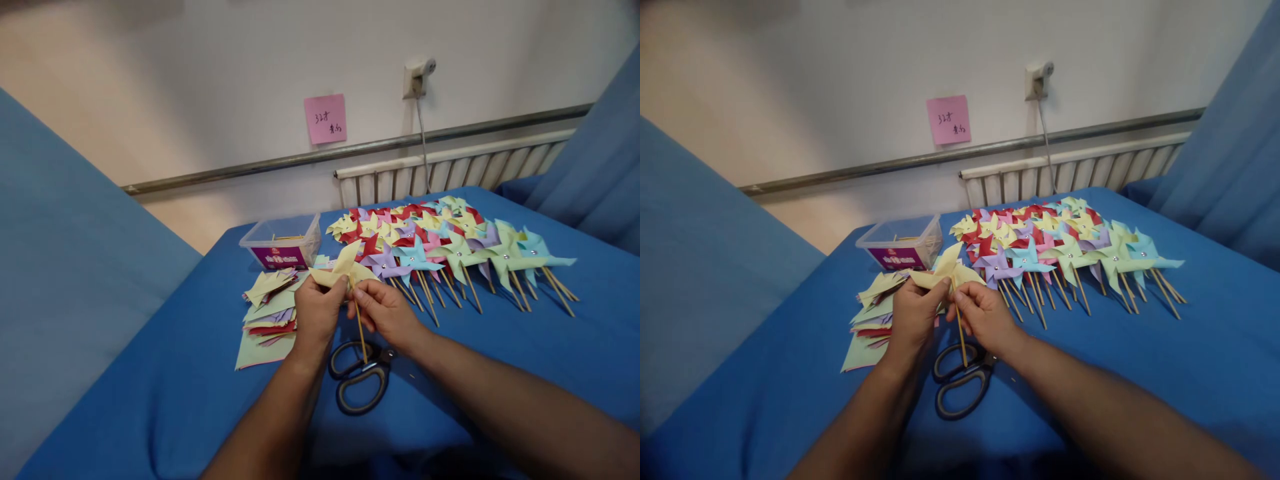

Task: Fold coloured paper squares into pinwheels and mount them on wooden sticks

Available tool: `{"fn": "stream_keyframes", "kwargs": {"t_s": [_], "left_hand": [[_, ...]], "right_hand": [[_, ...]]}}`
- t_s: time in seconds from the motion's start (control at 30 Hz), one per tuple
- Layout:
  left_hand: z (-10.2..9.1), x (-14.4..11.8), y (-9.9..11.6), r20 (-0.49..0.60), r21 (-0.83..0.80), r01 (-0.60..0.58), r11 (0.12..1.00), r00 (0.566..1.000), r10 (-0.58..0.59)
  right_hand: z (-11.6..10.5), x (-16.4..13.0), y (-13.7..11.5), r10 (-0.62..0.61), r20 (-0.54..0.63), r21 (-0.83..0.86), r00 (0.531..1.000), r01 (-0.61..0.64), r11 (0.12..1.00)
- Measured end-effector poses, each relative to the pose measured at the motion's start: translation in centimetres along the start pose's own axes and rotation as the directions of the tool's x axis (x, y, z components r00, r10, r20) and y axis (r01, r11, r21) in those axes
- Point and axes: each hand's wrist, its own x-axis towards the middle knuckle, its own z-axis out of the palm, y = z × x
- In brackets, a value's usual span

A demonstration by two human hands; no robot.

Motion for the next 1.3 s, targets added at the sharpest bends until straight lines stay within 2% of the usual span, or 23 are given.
{"fn": "stream_keyframes", "kwargs": {"t_s": [0.2, 1.1, 1.3], "left_hand": [[0.11, -0.37, 0.56, -0.013, 0.015, -0.019, 1.0, 1.0, 0.019], [0.09, -0.27, 0.74, -0.003, 0.032, -0.002, 0.999, 1.0, 0.002], [-0.1, 0.43, 0.14, -0.074, 0.064, -0.006, 0.998, 0.997, 0.011]], "right_hand": [[-0.13, 0.11, 0.14, 0.051, 0.002, 0.05, 0.999, -0.051, 0.997], [0.15, -0.24, -0.13, 0.055, 0.015, 0.069, 0.998, -0.056, 0.996], [0.05, -0.13, -0.24, 0.046, -0.006, 0.12, 0.999, -0.045, 0.992]]}}
